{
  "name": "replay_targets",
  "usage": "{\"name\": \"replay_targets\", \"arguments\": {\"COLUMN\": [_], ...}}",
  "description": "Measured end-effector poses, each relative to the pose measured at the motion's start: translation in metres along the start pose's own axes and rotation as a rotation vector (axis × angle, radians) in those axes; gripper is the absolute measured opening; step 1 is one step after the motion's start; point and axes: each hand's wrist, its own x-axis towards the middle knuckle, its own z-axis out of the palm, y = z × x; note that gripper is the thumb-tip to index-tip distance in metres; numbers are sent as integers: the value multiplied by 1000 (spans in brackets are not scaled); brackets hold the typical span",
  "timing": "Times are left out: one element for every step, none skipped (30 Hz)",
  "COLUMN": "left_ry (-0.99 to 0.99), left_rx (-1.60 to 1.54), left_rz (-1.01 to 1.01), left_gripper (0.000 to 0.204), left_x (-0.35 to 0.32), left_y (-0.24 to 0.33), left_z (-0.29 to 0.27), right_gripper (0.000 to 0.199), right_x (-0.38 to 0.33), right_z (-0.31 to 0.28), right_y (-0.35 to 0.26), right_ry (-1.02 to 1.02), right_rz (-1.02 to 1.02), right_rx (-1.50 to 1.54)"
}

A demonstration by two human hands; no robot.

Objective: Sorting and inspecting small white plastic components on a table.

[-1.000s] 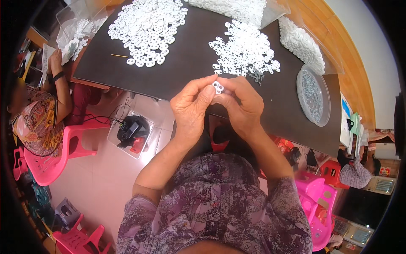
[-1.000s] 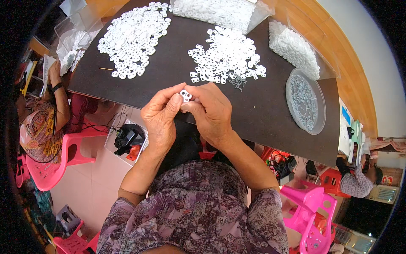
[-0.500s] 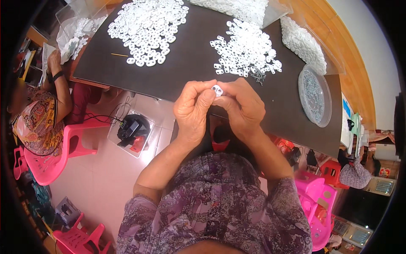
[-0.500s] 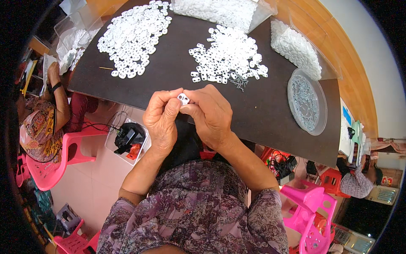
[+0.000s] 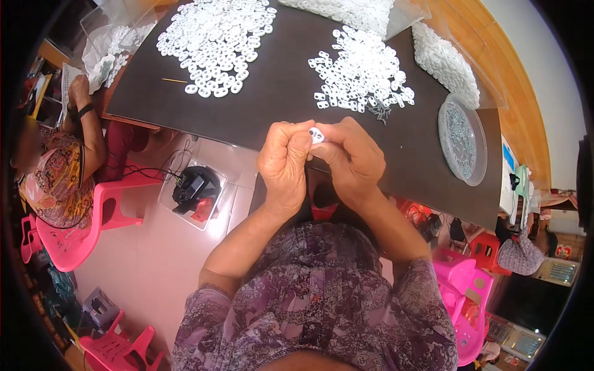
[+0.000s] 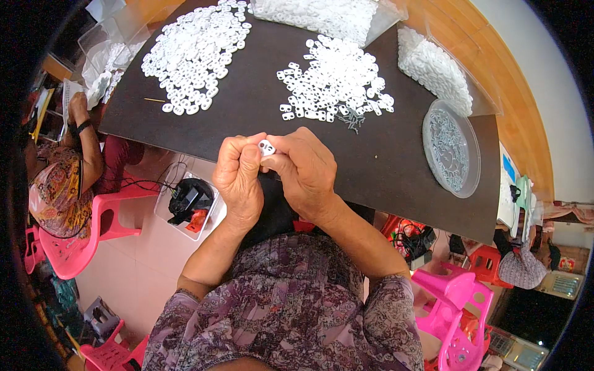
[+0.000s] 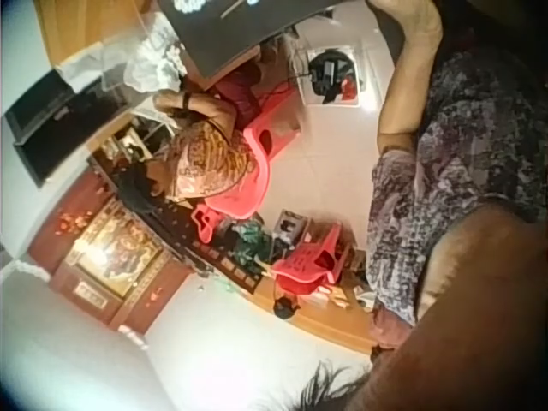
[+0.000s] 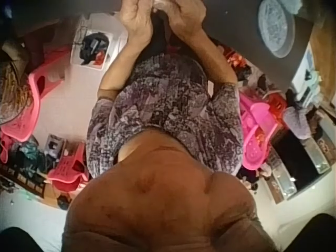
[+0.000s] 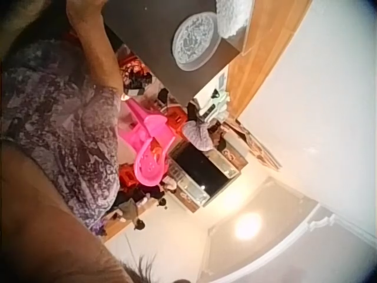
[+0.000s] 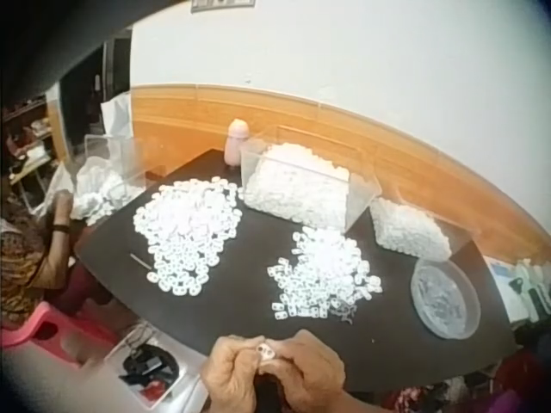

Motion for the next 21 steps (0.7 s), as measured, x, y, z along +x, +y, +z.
{"name": "replay_targets", "arguments": {"left_ry": [-2, -1, -1, -2, 9, 20, 19, 41, 62, 60, 71, 82, 80, 67, 49, 39, 25, 6, -69, -77, -75], "left_rx": [-1, -12, -23, -23, -2, 19, 20, 35, 49, 48, 62, 75, 71, 68, 60, 43, 143, 232, 316, 376, 360], "left_rz": [-1, 5, 11, 10, 17, 23, 23, 27, 30, 30, 34, 37, 38, 30, 27, 36, 21, 11, -6, 79, 61], "left_gripper": [18, 18, 18, 18, 18, 18, 18, 18, 18, 18, 18, 17, 17, 16, 15, 15, 13, 12, 16, 19, 22], "left_x": [0, 0, -1, -1, -1, -1, -2, -1, -2, -1, 0, 0, -1, -1, 2, 3, 1, 2, 2, 1, -3], "left_y": [0, -1, -1, -1, -1, 0, 0, 0, -1, -2, -2, -2, -4, -5, -6, -4, 3, 9, 15, 16, 22], "left_z": [0, 0, 1, 1, 2, 2, 2, 3, 4, 6, 7, 8, 9, 9, 12, 13, 12, 13, 7, 6, 6], "right_gripper": [23, 23, 22, 22, 22, 21, 21, 21, 20, 20, 19, 18, 18, 18, 17, 17, 17, 17, 15, 15, 15], "right_x": [0, 0, 0, 0, 0, -1, -1, -1, -1, 0, 1, 1, 1, 1, 3, 4, 4, 6, 7, 7, 12], "right_z": [0, -1, -1, -1, -1, 0, 1, 2, 2, 2, 2, 1, 0, -2, -5, -7, -7, -11, -16, -21, -33], "right_y": [0, -1, -1, -1, -1, -1, -1, 0, 0, 1, 2, 2, 2, 2, 3, 4, 3, 4, 3, 2, 2], "right_ry": [1, 1, 0, 1, 6, 10, 11, 20, 29, 30, 36, 41, 42, 37, 37, 43, 14, -12, -34, -20, -26], "right_rz": [1, -5, -11, -10, -29, -48, -48, -38, -27, -28, -62, -94, -97, -79, -66, -78, -55, -36, 14, 122, 176], "right_rx": [-2, -2, -2, -3, -6, -7, -7, 0, 6, 4, -22, -49, -54, -62, -76, -93, -50, -18, -3, 31, -50]}}
